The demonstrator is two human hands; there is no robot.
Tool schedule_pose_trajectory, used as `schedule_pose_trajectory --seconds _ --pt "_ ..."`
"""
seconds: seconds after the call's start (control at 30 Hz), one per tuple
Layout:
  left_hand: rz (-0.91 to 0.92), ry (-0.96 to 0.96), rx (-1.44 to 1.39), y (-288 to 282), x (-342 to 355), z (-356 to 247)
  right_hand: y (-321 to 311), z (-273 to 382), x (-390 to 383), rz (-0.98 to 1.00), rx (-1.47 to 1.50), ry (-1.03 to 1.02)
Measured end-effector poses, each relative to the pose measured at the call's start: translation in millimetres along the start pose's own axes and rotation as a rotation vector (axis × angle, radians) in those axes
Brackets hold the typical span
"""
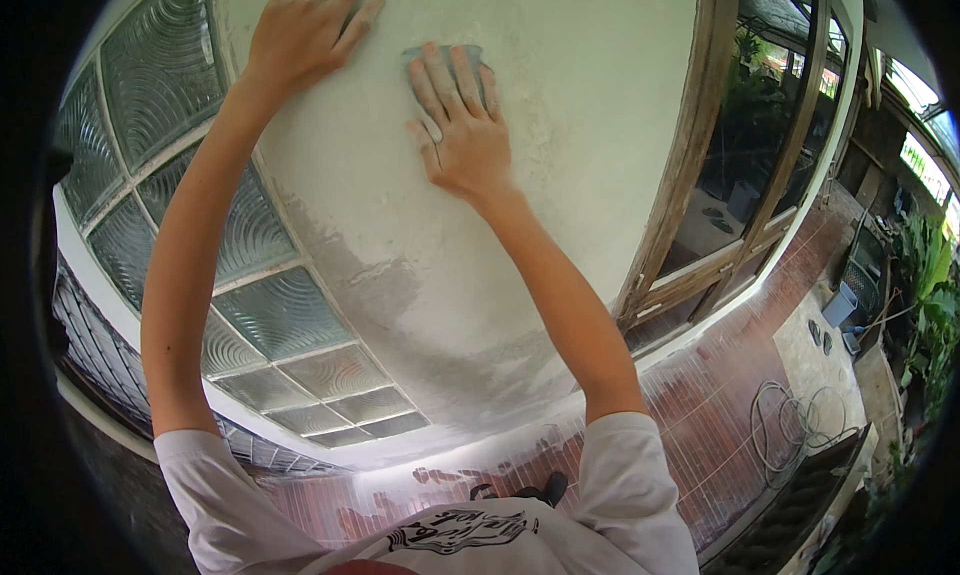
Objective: The person smooths a freshly plastered wall using a small rectangular trowel. They repeatedly rub the trowel over the wall surface in vertical and horizontal strokes, occasionally switching the tool between hands and using the other hand to feel the surface.
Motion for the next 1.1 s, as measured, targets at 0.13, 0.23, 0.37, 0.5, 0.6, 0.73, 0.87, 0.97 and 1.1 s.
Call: schedule_pose_trajectory --seconds 0.13,0.23,0.37,0.5,0.6,0.73,0.87,0.97,1.1 --pt "-0.032 -0.046 0.044 0.5 -1.5 -5.8 -8.5 -19.4 8.1 -0.056 0.048 0.072" --pt "-0.006 -0.053 0.074 1.1 -9.5 -18.8 -13.3 -49.1 19.7 -0.234 0.032 0.279" --pt "0.125 -0.040 -0.020 0.9 -40.6 -38.7 -16.5 -84.6 3.4 -0.291 -0.025 0.476" --pt "0.097 -0.099 0.018 2.5 -65.9 -55.3 -20.1 -112.6 -56.8 -0.253 0.023 0.571" --pt "0.078 -0.171 0.005 9.0 -79.9 -73.4 -24.0 -136.8 -100.5 -0.246 -0.022 0.671" --pt "0.142 -0.222 -0.023 21.3 -93.1 -98.9 -34.3 -174.6 -136.8 -0.251 -0.052 0.740" --pt "0.168 -0.274 -0.033 29.8 -101.7 -122.8 -41.4 -207.2 -177.7 -0.344 -0.019 0.868" --pt "0.183 -0.322 -0.065 36.1 -112.3 -145.2 -40.1 -214.5 -223.1 -0.422 -0.031 0.962" --pt "0.159 -0.427 -0.049 45.0 -128.0 -164.4 -27.5 -212.4 -302.4 -0.383 -0.077 1.193"
Point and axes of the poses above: each hand's wrist, its own x-axis towards the middle knuckle, its own y-axis out of the palm, z = x × y, the point moved 7 cm from there along x, towards the middle knuckle, and after that the axes turned 2 degrees about -x, right-handed, at the moved point
